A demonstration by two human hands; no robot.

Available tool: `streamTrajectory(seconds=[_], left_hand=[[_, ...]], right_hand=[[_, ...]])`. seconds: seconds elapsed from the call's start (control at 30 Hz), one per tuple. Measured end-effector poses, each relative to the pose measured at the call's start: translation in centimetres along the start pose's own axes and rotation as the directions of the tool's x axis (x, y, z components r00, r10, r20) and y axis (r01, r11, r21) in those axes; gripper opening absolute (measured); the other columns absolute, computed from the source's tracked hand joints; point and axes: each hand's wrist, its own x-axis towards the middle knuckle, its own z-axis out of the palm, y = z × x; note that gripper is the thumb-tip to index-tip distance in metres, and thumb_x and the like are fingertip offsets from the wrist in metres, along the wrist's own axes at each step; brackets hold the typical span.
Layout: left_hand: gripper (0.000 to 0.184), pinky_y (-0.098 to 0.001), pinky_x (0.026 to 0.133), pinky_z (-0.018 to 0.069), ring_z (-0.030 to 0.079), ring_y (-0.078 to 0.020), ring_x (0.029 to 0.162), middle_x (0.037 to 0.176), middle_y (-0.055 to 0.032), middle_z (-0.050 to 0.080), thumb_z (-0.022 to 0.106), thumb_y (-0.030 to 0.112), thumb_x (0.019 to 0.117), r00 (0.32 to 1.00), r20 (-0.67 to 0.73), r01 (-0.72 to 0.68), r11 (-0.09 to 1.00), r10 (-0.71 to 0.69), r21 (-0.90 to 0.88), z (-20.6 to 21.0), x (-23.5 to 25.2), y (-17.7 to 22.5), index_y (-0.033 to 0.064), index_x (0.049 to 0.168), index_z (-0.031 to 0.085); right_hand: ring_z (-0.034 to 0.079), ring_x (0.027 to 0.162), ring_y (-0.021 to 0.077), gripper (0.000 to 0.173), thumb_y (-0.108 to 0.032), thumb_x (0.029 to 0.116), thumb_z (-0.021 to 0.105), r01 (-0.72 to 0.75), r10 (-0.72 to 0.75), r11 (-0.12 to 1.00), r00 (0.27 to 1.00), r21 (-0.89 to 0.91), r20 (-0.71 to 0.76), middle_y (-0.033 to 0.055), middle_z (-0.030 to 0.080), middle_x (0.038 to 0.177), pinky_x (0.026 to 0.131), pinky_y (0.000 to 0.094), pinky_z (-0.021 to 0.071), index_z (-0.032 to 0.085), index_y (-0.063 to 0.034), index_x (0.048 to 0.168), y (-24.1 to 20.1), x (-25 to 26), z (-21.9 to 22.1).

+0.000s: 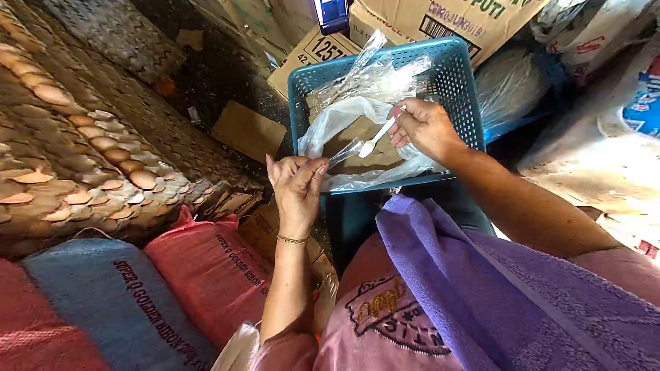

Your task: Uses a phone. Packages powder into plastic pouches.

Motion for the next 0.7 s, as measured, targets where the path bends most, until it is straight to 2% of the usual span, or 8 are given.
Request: streamTrajectory(seconds=[0.07, 0.17, 0.4, 0.57, 0.7], left_hand=[[0.019, -0.0591, 0.118, 0.0245, 0.062, -0.0215, 0.109, 0.100, -0.0058, 0.069, 0.064, 0.024, 0.1019, 1.000, 0.016, -0.006, 1.000, 0.006, 0.021, 0.3, -0.1, -0.4, 0.0154, 0.112, 0.078], [0.021, -0.0591, 0.119, 0.0245, 0.062, -0.0223, 0.115, 0.106, -0.0052, 0.071, 0.064, 0.027, 0.1022, 0.999, 0.038, 0.000, 0.998, -0.002, 0.058, 0.6, -0.1, -0.8, 0.0161, 0.114, 0.077], [0.020, -0.0591, 0.119, 0.0243, 0.062, -0.0232, 0.120, 0.108, -0.0047, 0.072, 0.065, 0.026, 0.1016, 1.000, 0.027, -0.005, 0.996, 0.002, 0.088, 0.5, -0.1, -0.8, 0.0145, 0.111, 0.078], [0.018, -0.0607, 0.118, 0.0234, 0.064, -0.0248, 0.114, 0.104, -0.0068, 0.073, 0.068, 0.026, 0.0996, 1.000, 0.001, 0.008, 0.997, -0.008, 0.082, 0.5, 0.0, -0.9, 0.0132, 0.106, 0.079], [0.018, -0.0621, 0.118, 0.0229, 0.064, -0.0258, 0.114, 0.104, -0.0072, 0.073, 0.068, 0.026, 0.0995, 0.999, 0.026, 0.020, 0.996, -0.022, 0.085, 0.5, 0.0, -1.3, 0.0130, 0.106, 0.079]], right_hand=[[0.072, 0.070, 0.0129, 0.032, -0.023, 0.1116, 0.042, -0.073, 0.069, 0.994, 0.996, 0.076, 0.051, 0.0071, 0.072, 0.087, 0.069, 0.0322, 0.0627, 0.064, 0.0003, 0.116, 0.2, 0.1, 0.9], [0.072, 0.070, 0.0131, 0.033, -0.023, 0.1118, 0.042, -0.119, 0.106, 0.985, 0.989, 0.126, 0.102, 0.0078, 0.072, 0.087, 0.068, 0.0311, 0.0628, 0.064, 0.0007, 0.115, 0.4, 0.0, 1.9], [0.074, 0.076, 0.0150, 0.031, -0.023, 0.1118, 0.043, -0.212, 0.173, 0.954, 0.967, 0.212, 0.188, 0.0087, 0.073, 0.091, 0.071, 0.0328, 0.0633, 0.063, -0.0001, 0.117, 0.5, -0.5, 2.9], [0.073, 0.074, 0.0138, 0.031, -0.022, 0.1114, 0.041, -0.174, 0.150, 0.948, 0.983, 0.267, 0.110, 0.0064, 0.073, 0.091, 0.069, 0.0317, 0.0624, 0.061, 0.0002, 0.121, 0.8, -0.6, 0.8], [0.071, 0.069, 0.0113, 0.029, -0.021, 0.1111, 0.038, -0.126, 0.130, 0.931, 0.991, 0.341, 0.011, 0.0009, 0.072, 0.086, 0.066, 0.0306, 0.0628, 0.061, -0.0035, 0.116, -0.2, -1.1, -2.1]])
